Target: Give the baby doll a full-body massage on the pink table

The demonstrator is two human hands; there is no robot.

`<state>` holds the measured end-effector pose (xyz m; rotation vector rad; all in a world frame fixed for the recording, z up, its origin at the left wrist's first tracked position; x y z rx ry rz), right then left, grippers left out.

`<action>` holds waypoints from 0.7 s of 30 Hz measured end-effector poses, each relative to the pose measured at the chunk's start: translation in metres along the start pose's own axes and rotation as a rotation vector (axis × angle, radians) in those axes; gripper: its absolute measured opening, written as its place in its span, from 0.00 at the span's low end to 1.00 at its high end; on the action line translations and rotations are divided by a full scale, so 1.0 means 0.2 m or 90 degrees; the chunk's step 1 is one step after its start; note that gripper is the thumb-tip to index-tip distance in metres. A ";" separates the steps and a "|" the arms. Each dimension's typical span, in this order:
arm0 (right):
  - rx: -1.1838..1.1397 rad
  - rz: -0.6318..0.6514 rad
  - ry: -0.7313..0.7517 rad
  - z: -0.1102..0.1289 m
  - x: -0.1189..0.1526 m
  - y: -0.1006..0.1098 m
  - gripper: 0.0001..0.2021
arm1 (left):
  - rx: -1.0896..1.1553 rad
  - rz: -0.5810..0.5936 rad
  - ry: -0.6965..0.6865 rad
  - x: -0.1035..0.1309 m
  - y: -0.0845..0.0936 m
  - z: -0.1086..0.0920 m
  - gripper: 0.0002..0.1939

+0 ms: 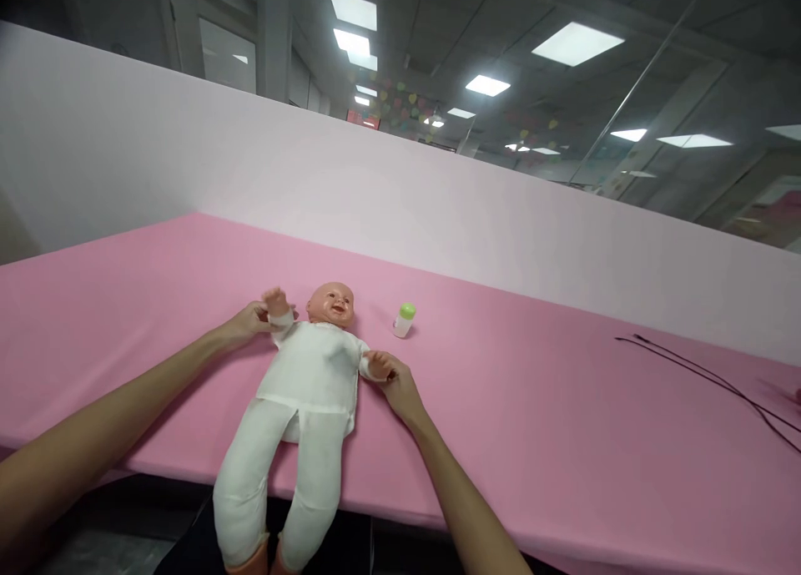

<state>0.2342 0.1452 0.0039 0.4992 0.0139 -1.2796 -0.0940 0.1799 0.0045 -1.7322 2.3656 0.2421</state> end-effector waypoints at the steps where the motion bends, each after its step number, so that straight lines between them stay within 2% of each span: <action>1: -0.024 -0.025 -0.033 -0.02 -0.02 0.01 0.15 | 0.016 -0.053 -0.002 0.00 0.01 0.01 0.26; 3: -0.041 -0.046 -0.071 -0.04 -0.07 0.02 0.18 | 0.006 -0.127 -0.006 -0.01 0.01 0.03 0.27; 5: -0.028 -0.038 -0.064 -0.02 -0.13 0.00 0.20 | -0.047 -0.167 -0.003 -0.01 0.01 0.06 0.28; 7: -0.013 -0.036 -0.055 0.00 -0.19 -0.04 0.21 | -0.114 -0.196 -0.007 -0.01 0.02 0.08 0.27; 10: -0.005 -0.035 -0.092 -0.01 -0.25 -0.09 0.21 | -0.208 -0.212 -0.022 0.00 0.02 0.07 0.25; 12: -0.006 -0.017 -0.119 -0.02 -0.26 -0.11 0.22 | -0.208 -0.194 -0.015 0.00 0.01 0.06 0.25; 17: -0.083 0.030 -0.064 0.01 -0.21 -0.08 0.19 | -0.003 -0.089 0.008 0.00 0.02 0.02 0.22; 19: -0.124 0.051 -0.054 0.01 -0.18 -0.05 0.19 | 0.015 -0.043 0.015 0.01 0.03 0.00 0.23; 21: -0.145 0.081 -0.064 0.00 -0.16 -0.05 0.22 | -0.006 0.024 0.026 0.01 0.02 0.00 0.20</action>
Point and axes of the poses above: each hand's wrist, its own x-axis away from the middle knuckle, its own y-axis out of the back of the hand, z = x × y, the point moved 8 cm from there along -x, towards the middle knuckle, and after that the axes turned 1 degree about -y, right-handed, at the moved point
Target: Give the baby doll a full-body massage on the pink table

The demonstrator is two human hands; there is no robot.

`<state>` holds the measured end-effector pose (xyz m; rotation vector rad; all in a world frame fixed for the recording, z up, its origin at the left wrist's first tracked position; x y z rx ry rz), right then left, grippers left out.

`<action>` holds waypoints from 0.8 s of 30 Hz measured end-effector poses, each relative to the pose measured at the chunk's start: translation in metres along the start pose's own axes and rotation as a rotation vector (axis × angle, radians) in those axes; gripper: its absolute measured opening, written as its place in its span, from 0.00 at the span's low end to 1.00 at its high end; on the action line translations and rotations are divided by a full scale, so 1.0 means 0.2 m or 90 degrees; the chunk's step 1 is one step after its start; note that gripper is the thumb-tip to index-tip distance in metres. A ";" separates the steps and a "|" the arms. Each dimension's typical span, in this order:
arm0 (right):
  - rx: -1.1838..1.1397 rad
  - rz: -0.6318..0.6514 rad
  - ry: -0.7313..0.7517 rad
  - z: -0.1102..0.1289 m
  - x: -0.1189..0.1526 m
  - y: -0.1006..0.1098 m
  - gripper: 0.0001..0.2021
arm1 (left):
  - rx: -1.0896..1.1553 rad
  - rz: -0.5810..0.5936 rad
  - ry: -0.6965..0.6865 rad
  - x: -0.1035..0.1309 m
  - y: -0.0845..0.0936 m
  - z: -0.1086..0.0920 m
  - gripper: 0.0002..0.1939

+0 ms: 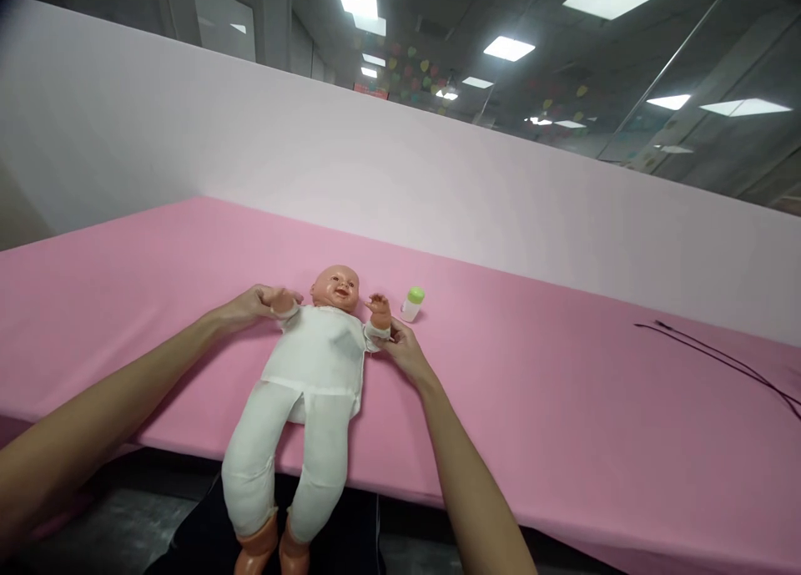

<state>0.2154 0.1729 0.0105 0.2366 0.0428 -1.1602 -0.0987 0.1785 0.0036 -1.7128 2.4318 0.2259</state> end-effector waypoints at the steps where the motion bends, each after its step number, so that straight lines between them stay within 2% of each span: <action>1: -0.001 0.016 -0.006 -0.01 0.00 0.00 0.23 | -0.016 0.037 0.001 0.00 -0.01 0.00 0.16; 4: 0.011 0.057 -0.017 -0.03 0.01 -0.02 0.17 | -0.047 0.117 -0.018 0.01 -0.05 -0.01 0.07; 7: 0.020 0.074 -0.012 -0.06 0.01 -0.03 0.08 | -0.042 0.133 -0.032 0.01 -0.07 -0.01 0.05; 10: 0.012 0.047 -0.008 -0.07 0.00 -0.01 0.10 | -0.018 0.070 -0.027 0.00 -0.05 0.00 0.11; 13: -0.027 -0.047 -0.030 -0.10 -0.01 0.06 0.17 | 0.004 -0.038 -0.023 -0.01 -0.03 0.00 0.19; 16: -0.064 -0.136 -0.052 -0.13 -0.02 0.10 0.24 | -0.007 -0.135 -0.031 -0.01 -0.02 0.00 0.23; 20: 0.001 -0.144 -0.076 -0.14 -0.03 0.05 0.28 | -0.135 -0.202 -0.019 0.01 -0.04 0.01 0.27; 24: 0.011 -0.157 -0.083 -0.13 -0.02 0.04 0.28 | -0.199 -0.242 -0.018 0.02 -0.03 0.00 0.25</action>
Point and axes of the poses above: each hand's wrist, its own x-axis away from the middle knuckle, its own y-axis out of the back of the hand, z = x × y, the point moved 8 cm from there along -x, towards the middle knuckle, and after that the axes turned 1 degree about -y, right-handed, at the moved point
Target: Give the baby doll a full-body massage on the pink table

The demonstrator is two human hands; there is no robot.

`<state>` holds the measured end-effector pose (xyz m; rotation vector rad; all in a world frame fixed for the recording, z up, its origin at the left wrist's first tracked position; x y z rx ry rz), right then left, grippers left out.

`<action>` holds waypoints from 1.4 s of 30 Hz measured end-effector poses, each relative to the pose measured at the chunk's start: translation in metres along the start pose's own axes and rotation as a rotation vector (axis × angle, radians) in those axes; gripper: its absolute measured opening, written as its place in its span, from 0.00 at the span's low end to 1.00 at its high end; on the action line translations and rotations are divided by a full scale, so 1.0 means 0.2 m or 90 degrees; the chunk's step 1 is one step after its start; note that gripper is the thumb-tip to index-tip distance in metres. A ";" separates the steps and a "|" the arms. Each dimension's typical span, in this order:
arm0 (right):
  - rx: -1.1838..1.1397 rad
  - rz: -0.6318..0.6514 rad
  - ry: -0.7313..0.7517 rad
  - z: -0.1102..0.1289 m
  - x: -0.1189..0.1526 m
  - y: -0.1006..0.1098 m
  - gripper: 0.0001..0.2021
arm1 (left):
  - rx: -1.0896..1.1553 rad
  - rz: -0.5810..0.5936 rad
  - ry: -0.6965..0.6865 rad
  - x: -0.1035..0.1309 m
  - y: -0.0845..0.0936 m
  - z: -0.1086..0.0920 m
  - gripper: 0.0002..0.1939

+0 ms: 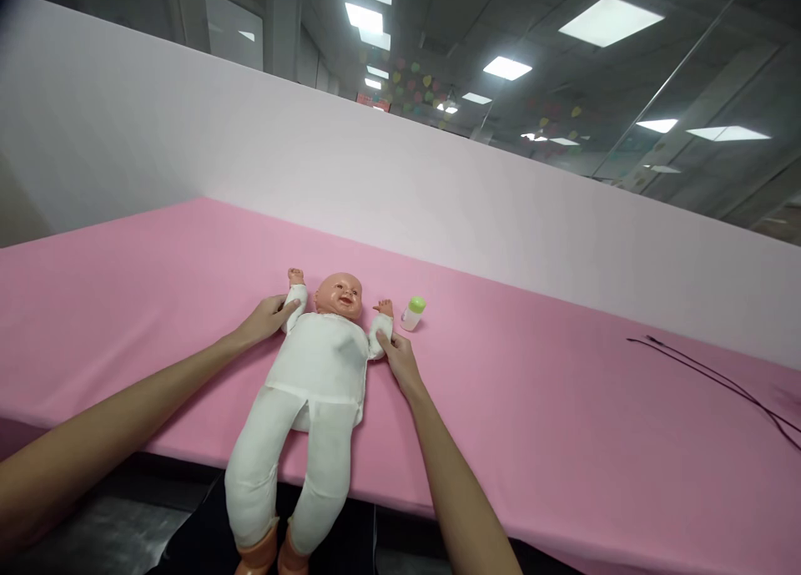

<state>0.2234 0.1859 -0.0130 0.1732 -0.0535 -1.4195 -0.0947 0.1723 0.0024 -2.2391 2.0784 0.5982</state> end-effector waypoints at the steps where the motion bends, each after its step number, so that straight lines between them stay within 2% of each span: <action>1: -0.011 0.010 -0.003 0.00 0.00 0.00 0.27 | 0.028 0.015 0.003 -0.01 0.00 0.00 0.24; 5: -0.069 0.076 0.013 -0.01 0.01 0.01 0.23 | 0.250 0.116 0.037 -0.03 0.00 -0.01 0.20; 7: -0.069 0.116 0.045 0.01 0.02 0.01 0.20 | 0.317 0.162 0.049 -0.04 0.02 -0.01 0.20; 11: -0.028 0.218 0.090 0.05 0.05 -0.05 0.10 | 0.274 0.336 0.031 0.01 -0.02 -0.02 0.04; 13: -0.024 0.234 0.086 0.05 0.06 -0.07 0.08 | 0.260 0.377 0.035 0.03 -0.04 -0.02 0.04; 15: -0.040 0.210 0.072 0.05 0.06 -0.06 0.10 | 0.300 0.352 0.064 0.03 -0.05 -0.01 0.05; 18: -0.088 0.139 0.028 0.03 0.05 -0.04 0.17 | 0.384 0.249 0.080 0.00 -0.02 0.00 0.18; 20: -0.131 0.103 -0.009 0.00 0.05 -0.02 0.21 | 0.396 0.190 0.066 -0.02 -0.01 0.00 0.22; 24: -0.164 0.063 -0.041 -0.01 0.03 0.00 0.24 | 0.305 0.133 0.046 -0.04 -0.03 0.04 0.24; 29: -0.125 0.094 -0.067 -0.01 0.05 -0.03 0.23 | 0.199 0.027 0.008 -0.04 -0.01 0.06 0.30; 33: -0.131 0.096 -0.046 0.01 0.05 -0.02 0.22 | 0.193 0.094 0.043 -0.03 -0.02 0.03 0.25; 37: -0.115 0.093 -0.005 0.03 0.05 0.02 0.20 | 0.293 0.151 0.041 -0.03 0.02 -0.05 0.21; 39: -0.092 0.136 0.028 0.05 0.05 0.01 0.16 | 0.321 0.216 0.037 -0.01 0.02 -0.08 0.18; 42: -0.037 0.237 0.069 0.07 0.07 -0.04 0.08 | 0.288 0.339 0.021 0.02 -0.01 -0.09 0.09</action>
Point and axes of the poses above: each hand's wrist, its own x-axis away from the middle knuckle, its own y-axis out of the back of the hand, z = x × y, the point moved 8 cm from there along -x, towards the middle knuckle, and after that the axes turned 1 degree about -y, right-handed, at the moved point
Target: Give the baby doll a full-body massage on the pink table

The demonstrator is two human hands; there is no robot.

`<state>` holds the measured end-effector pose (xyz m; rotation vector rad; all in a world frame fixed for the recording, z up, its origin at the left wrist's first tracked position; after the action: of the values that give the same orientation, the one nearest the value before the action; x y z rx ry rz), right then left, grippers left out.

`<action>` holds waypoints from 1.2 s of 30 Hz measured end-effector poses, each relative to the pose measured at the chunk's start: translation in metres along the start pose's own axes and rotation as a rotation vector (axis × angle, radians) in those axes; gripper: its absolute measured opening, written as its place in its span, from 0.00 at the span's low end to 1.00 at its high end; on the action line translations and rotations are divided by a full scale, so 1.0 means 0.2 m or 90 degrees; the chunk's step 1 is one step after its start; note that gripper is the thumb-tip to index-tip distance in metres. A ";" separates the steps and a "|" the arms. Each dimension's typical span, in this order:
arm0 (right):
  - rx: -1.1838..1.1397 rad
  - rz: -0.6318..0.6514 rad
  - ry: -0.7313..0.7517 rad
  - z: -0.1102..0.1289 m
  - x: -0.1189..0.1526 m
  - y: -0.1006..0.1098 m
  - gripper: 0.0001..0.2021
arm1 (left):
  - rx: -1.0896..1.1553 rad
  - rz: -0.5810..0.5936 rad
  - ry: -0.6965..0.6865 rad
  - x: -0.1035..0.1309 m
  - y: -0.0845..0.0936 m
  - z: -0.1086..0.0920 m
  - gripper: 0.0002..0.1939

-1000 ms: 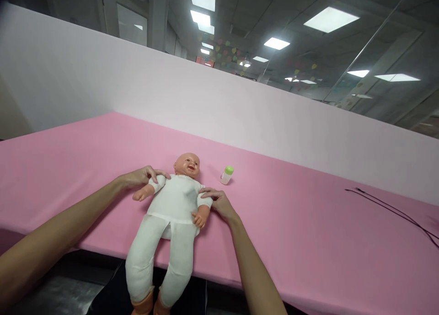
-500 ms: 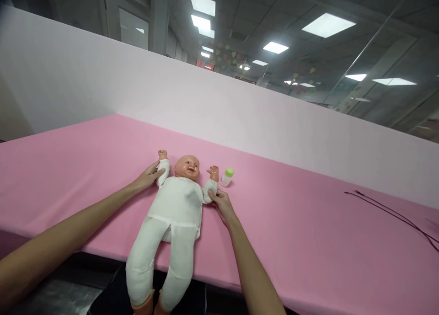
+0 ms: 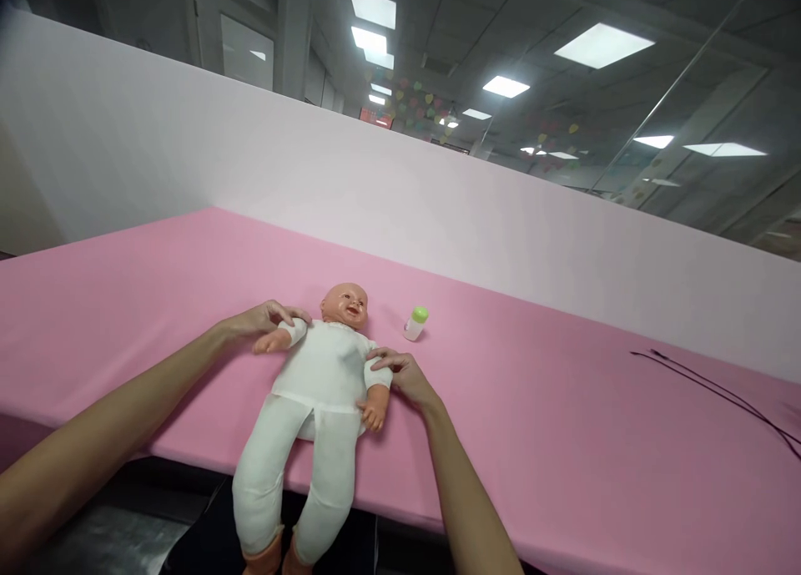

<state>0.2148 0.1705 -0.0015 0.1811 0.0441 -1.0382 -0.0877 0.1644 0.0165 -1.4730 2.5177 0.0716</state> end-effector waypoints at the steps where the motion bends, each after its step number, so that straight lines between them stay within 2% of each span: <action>1: 0.013 0.022 0.001 0.00 0.00 -0.01 0.07 | -0.022 0.032 0.004 0.00 -0.01 0.01 0.07; 3: 0.020 0.030 -0.002 -0.01 0.00 -0.02 0.06 | -0.049 0.066 0.010 0.00 -0.02 0.03 0.06; 5: 0.003 -0.003 -0.012 -0.02 0.00 -0.02 0.10 | -0.029 0.046 0.012 0.00 -0.01 0.05 0.08; 8: -0.036 -0.077 -0.042 -0.04 0.00 0.01 0.17 | 0.033 -0.049 -0.006 -0.02 0.02 0.06 0.17; 11: -0.088 -0.131 -0.064 -0.06 0.01 0.03 0.21 | 0.052 -0.146 -0.022 -0.03 0.05 0.08 0.19; 15: -0.115 -0.137 -0.074 -0.07 0.00 0.04 0.22 | -0.011 -0.243 0.036 -0.03 0.09 0.14 0.25; 17: -0.114 -0.125 -0.080 -0.07 0.00 0.03 0.22 | -0.016 -0.265 0.052 -0.02 0.10 0.15 0.27; 22: -0.096 -0.126 -0.078 -0.07 0.01 0.04 0.21 | 0.042 -0.204 0.015 -0.03 0.08 0.09 0.20; 25: -0.072 -0.081 -0.064 -0.07 0.00 0.03 0.17 | 0.075 -0.160 -0.020 -0.02 0.07 0.04 0.17; 27: -0.055 -0.035 -0.034 -0.07 -0.01 0.01 0.12 | 0.056 -0.093 -0.036 -0.02 0.04 0.01 0.11; 29: -0.036 -0.005 -0.007 -0.06 -0.01 0.01 0.08 | -0.011 0.017 -0.051 -0.02 -0.02 -0.02 0.04; 31: -0.018 0.004 -0.003 -0.07 -0.02 0.01 0.06 | -0.087 0.104 -0.063 -0.01 -0.07 -0.02 0.03; 32: -0.016 0.002 -0.005 -0.07 -0.02 0.01 0.06 | -0.109 0.120 -0.067 -0.01 -0.08 -0.02 0.03; 34: -0.023 -0.020 -0.010 -0.07 -0.02 0.01 0.08 | -0.104 0.097 -0.062 -0.01 -0.07 -0.02 0.02; 36: -0.040 -0.062 -0.022 -0.08 -0.02 0.03 0.13 | -0.063 0.023 -0.046 -0.02 -0.04 -0.01 0.10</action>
<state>0.2186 0.1782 -0.0154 0.1050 0.0549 -1.1355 -0.0794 0.1644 0.0194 -1.4328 2.5164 0.2531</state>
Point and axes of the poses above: each hand's wrist, its own x-axis away from the middle knuckle, its own y-axis out of the back of the hand, z = x × y, the point moved 8 cm from there along -x, towards the middle knuckle, and after that the axes turned 1 degree about -y, right-handed, at the moved point
